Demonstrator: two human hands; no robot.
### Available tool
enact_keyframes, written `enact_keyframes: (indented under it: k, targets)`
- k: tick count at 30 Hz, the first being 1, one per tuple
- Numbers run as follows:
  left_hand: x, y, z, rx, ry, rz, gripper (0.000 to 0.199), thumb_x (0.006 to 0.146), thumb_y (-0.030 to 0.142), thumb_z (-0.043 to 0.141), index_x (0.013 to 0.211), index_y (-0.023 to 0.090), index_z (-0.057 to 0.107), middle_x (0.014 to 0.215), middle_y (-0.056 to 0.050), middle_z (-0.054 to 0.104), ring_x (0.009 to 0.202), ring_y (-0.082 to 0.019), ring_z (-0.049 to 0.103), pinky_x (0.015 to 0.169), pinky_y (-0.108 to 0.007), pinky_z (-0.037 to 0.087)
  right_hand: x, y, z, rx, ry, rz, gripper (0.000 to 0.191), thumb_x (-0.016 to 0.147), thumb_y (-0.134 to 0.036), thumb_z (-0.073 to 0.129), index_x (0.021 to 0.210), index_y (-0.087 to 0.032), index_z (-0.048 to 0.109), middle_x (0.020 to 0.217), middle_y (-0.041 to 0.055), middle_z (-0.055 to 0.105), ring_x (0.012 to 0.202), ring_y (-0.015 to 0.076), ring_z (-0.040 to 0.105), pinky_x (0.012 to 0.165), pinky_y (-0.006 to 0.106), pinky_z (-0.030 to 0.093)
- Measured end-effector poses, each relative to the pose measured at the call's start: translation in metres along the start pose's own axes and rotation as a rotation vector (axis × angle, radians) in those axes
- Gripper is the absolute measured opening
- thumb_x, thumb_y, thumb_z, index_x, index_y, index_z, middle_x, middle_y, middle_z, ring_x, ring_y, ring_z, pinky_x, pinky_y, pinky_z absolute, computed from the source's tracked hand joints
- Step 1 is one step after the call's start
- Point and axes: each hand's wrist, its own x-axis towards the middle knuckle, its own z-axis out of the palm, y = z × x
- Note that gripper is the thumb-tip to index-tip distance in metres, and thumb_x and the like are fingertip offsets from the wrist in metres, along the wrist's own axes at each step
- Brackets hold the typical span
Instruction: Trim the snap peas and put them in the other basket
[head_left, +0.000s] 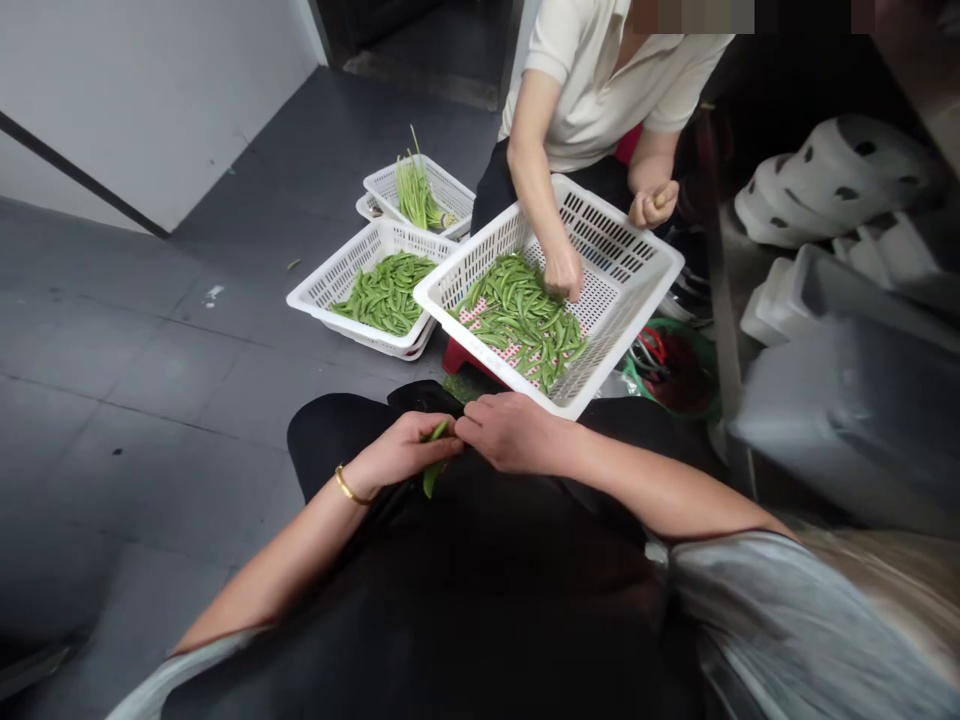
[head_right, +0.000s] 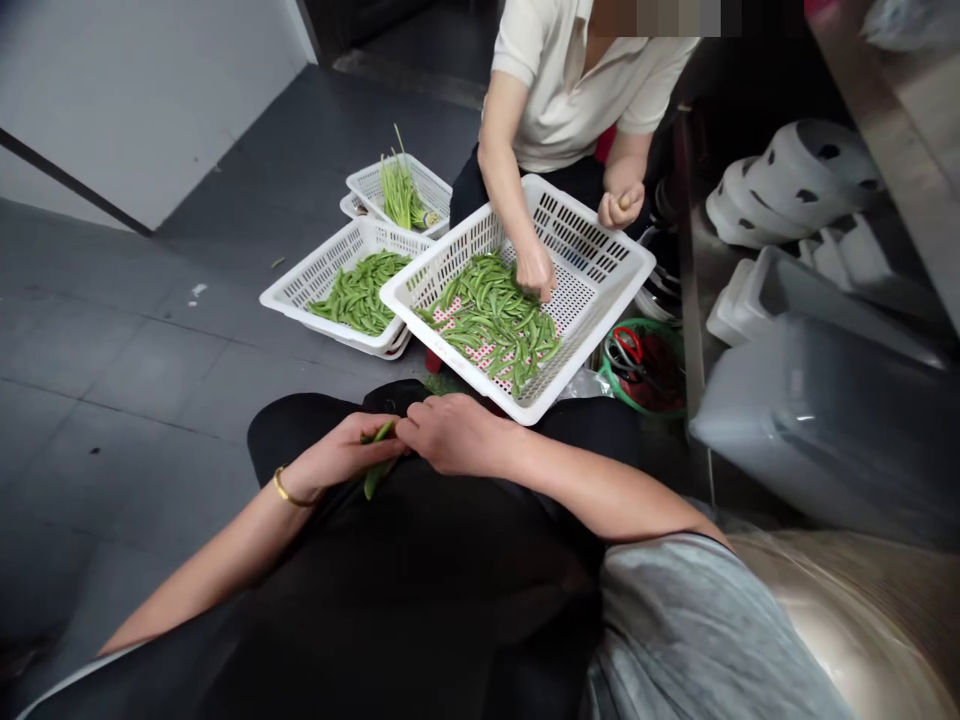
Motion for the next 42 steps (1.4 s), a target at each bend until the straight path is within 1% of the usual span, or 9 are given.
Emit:
enact_keyframes:
  k: [6,11,15,19,25,30,33,37,42]
  targets:
    - [0.001,-0.002,0.022,0.066,0.465,0.245,0.022,0.082,0.034,0.061,0.071,0.015,0.059,0.059,0.001,0.054,0.052,-0.008,0.045,0.050,-0.019,0.037,0.014,-0.005,0.002,0.130,0.032,0.429,0.024,0.094,-0.020,0.029,0.091,-0.012,0.052,0.078,0.0104,0.061,0.067,0.0197,0.059,0.051,0.028,0.028]
    - [0.006,0.011,-0.013,-0.218,0.945,0.517,0.010,0.080,0.025,0.063,0.073,0.018,0.060,0.059,0.003,0.055,0.046,-0.006,0.041,0.043,-0.016,0.032,-0.001,-0.010,-0.010,0.420,-0.081,0.388,0.024,0.097,-0.025,0.033,0.092,-0.014,0.053,0.078,0.0070,0.065,0.065,0.0159,0.059,0.055,0.026,0.030]
    - [0.010,0.015,-0.046,-0.649,0.649,0.359,0.011,0.076,0.024,0.058,0.068,0.016,0.056,0.054,0.000,0.052,0.045,-0.010,0.045,0.041,-0.019,0.036,-0.018,0.033,-0.013,0.618,-0.188,0.306,0.022,0.088,-0.037,0.056,0.098,-0.018,0.061,0.079,0.0031,0.068,0.064,0.0132,0.059,0.057,0.023,0.034]
    - [0.016,0.009,-0.041,-0.856,0.320,0.150,0.006,0.070,0.021,0.057,0.070,0.016,0.056,0.055,0.001,0.047,0.049,-0.012,0.050,0.045,-0.024,0.045,-0.011,0.118,0.014,0.618,-0.164,0.762,0.029,0.089,-0.035,0.053,0.073,-0.013,0.065,0.060,0.0014,0.063,0.054,0.0092,0.056,0.061,0.022,0.038]
    - [0.023,0.001,-0.025,-0.875,0.178,0.094,0.008,0.071,0.015,0.065,0.078,0.014,0.060,0.051,0.007,0.033,0.035,-0.001,0.027,0.032,-0.010,0.022,0.023,0.175,0.083,0.598,-0.209,1.018,0.022,0.063,-0.011,0.074,0.051,-0.015,0.056,0.047,0.0039,0.058,0.055,0.0156,0.058,0.060,0.026,0.045]
    - [0.022,-0.006,-0.026,-0.760,0.242,0.049,0.010,0.070,0.019,0.071,0.074,0.012,0.064,0.045,0.009,0.029,0.034,0.000,0.022,0.032,-0.010,0.016,0.016,0.189,0.083,0.766,-0.146,1.086,0.020,0.063,-0.009,0.071,0.054,-0.015,0.054,0.040,0.0010,0.052,0.044,0.0148,0.055,0.052,0.027,0.048]
    - [0.026,-0.006,-0.015,-0.638,0.278,0.026,0.015,0.070,0.023,0.073,0.077,0.010,0.067,0.044,0.008,0.034,0.034,0.000,0.024,0.032,-0.012,0.016,0.003,0.180,0.058,0.870,0.006,1.080,0.016,0.074,-0.021,0.064,0.067,-0.015,0.051,0.050,0.0006,0.058,0.044,0.0117,0.056,0.048,0.023,0.048]
    - [0.036,-0.002,0.010,-0.492,0.372,0.056,0.029,0.068,0.029,0.075,0.088,0.009,0.069,0.058,-0.001,0.058,0.035,-0.001,0.031,0.033,-0.015,0.018,-0.003,0.110,0.030,1.161,0.467,0.824,0.017,0.084,-0.033,0.052,0.078,-0.019,0.046,0.062,-0.0014,0.061,0.048,0.0097,0.058,0.047,0.020,0.046]
    - [0.038,-0.006,0.018,-0.560,0.506,0.153,0.028,0.066,0.029,0.076,0.085,0.009,0.068,0.063,-0.003,0.063,0.035,0.000,0.029,0.033,-0.015,0.019,-0.002,0.024,0.022,0.806,0.547,0.464,0.016,0.087,-0.029,0.050,0.075,-0.017,0.055,0.064,-0.0009,0.058,0.056,0.0091,0.052,0.057,0.021,0.043]
